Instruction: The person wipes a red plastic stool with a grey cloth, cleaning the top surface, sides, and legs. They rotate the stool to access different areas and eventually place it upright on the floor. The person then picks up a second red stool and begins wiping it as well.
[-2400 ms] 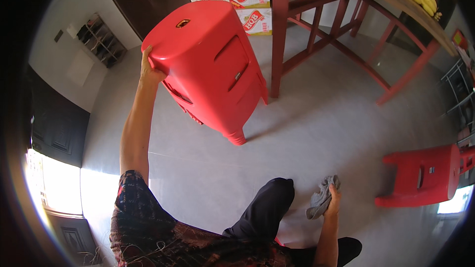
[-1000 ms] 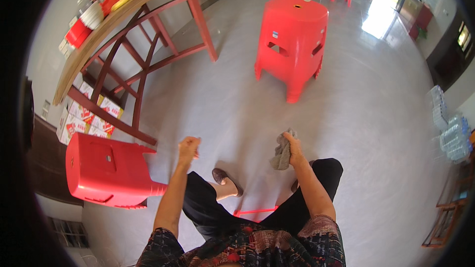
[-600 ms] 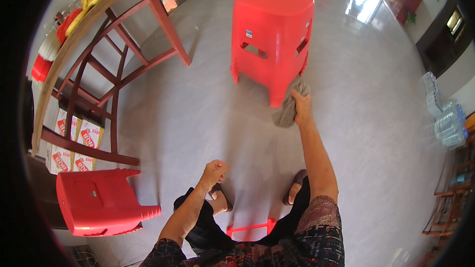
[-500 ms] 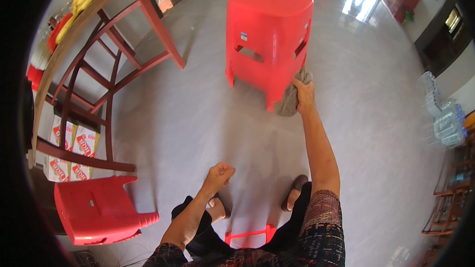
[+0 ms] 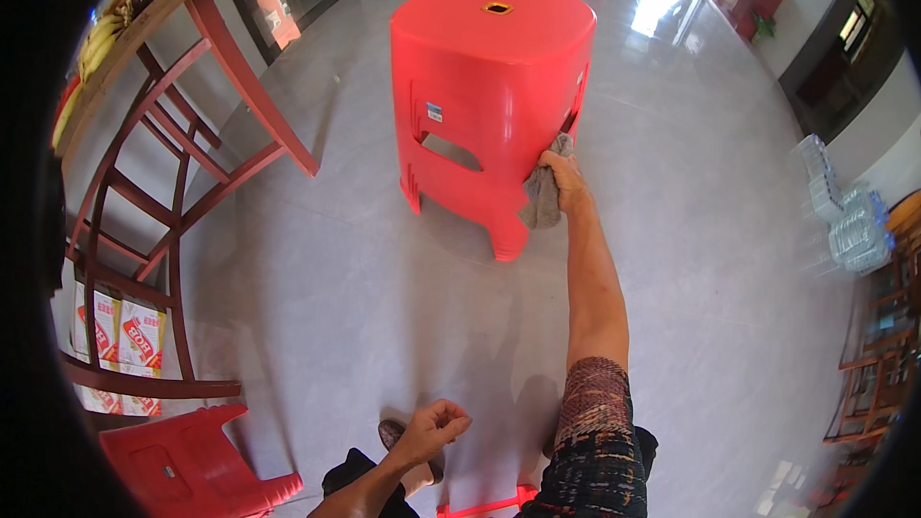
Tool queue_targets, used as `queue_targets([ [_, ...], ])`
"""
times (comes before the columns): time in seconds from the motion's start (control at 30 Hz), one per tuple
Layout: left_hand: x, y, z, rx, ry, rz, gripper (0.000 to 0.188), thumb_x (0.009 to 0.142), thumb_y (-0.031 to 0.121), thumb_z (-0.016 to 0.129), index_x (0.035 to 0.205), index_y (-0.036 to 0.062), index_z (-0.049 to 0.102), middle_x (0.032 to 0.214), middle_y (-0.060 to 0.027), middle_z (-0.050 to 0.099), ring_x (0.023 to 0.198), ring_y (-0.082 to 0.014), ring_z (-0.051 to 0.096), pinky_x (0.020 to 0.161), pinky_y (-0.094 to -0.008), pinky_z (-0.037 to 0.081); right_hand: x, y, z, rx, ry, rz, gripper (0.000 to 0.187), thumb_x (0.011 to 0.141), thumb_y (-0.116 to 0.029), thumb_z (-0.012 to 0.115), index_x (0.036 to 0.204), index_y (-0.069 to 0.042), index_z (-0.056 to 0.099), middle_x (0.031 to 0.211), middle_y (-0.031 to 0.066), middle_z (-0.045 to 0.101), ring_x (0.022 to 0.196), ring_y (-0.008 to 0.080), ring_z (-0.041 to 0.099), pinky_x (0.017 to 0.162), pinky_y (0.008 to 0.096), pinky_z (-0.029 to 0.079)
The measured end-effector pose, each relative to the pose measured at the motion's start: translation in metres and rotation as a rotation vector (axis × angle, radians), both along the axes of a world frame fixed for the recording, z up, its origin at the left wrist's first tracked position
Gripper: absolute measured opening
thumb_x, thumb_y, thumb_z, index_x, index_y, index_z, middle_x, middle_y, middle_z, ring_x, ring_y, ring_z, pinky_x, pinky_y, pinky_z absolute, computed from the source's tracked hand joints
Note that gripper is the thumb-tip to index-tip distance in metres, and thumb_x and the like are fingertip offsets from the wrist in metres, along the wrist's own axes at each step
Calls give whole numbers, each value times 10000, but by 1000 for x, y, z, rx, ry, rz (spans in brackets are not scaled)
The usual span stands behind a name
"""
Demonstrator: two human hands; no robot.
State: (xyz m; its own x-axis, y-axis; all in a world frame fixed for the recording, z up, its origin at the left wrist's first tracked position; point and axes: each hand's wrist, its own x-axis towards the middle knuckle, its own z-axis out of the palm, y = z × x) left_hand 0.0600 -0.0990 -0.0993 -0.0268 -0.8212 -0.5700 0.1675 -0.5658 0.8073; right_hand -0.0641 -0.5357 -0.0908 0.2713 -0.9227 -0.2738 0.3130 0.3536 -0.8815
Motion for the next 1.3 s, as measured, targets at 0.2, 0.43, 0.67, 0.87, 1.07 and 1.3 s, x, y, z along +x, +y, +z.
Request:
queue_targets([
  [0.2,3,-6,2,-56,-104,9,234,885,226,671,982,23,608,807,11,608,706,-61,548,646,-220,457,24,32,3,-100,155,-170,169,674,-2,564,841,-7,586,726,45,560,610,173,541,544,330,464],
  [0.43,3,-8,-3,-176,-162,56,164,883,164,664,919,21,593,743,6,600,682,-50,531,620,-217,440,66,150,-8,11,-175,74,246,737,13,536,981,11,569,860,91,632,752,211,645,651,375,556],
  [0.67,10,-11,-2,-286,-200,335,116,863,128,685,888,57,597,724,43,566,650,-23,485,589,-200,407,89,257,-2,-85,-54,116,267,770,-27,556,1036,1,571,853,81,621,734,184,638,622,339,536],
  [0.87,40,-9,12,-365,-314,725,180,835,124,712,937,63,577,728,50,527,656,-36,483,589,-192,404,-4,235,64,-223,91,-76,273,810,-150,601,1017,29,599,752,66,614,635,147,597,571,327,494],
  [1.07,114,-61,53,-477,-370,775,317,872,211,678,1078,9,547,926,-22,561,808,-101,521,701,-235,426,-54,116,139,-265,148,-105,382,821,-261,642,1055,38,600,884,134,640,750,204,632,623,344,506],
  [1.3,170,-185,143,-346,-304,534,751,706,645,651,1197,83,562,1099,-15,542,980,-154,469,904,-375,318,-22,57,154,-152,144,115,735,734,-401,744,1198,119,510,1125,200,603,956,254,628,791,383,528],
])
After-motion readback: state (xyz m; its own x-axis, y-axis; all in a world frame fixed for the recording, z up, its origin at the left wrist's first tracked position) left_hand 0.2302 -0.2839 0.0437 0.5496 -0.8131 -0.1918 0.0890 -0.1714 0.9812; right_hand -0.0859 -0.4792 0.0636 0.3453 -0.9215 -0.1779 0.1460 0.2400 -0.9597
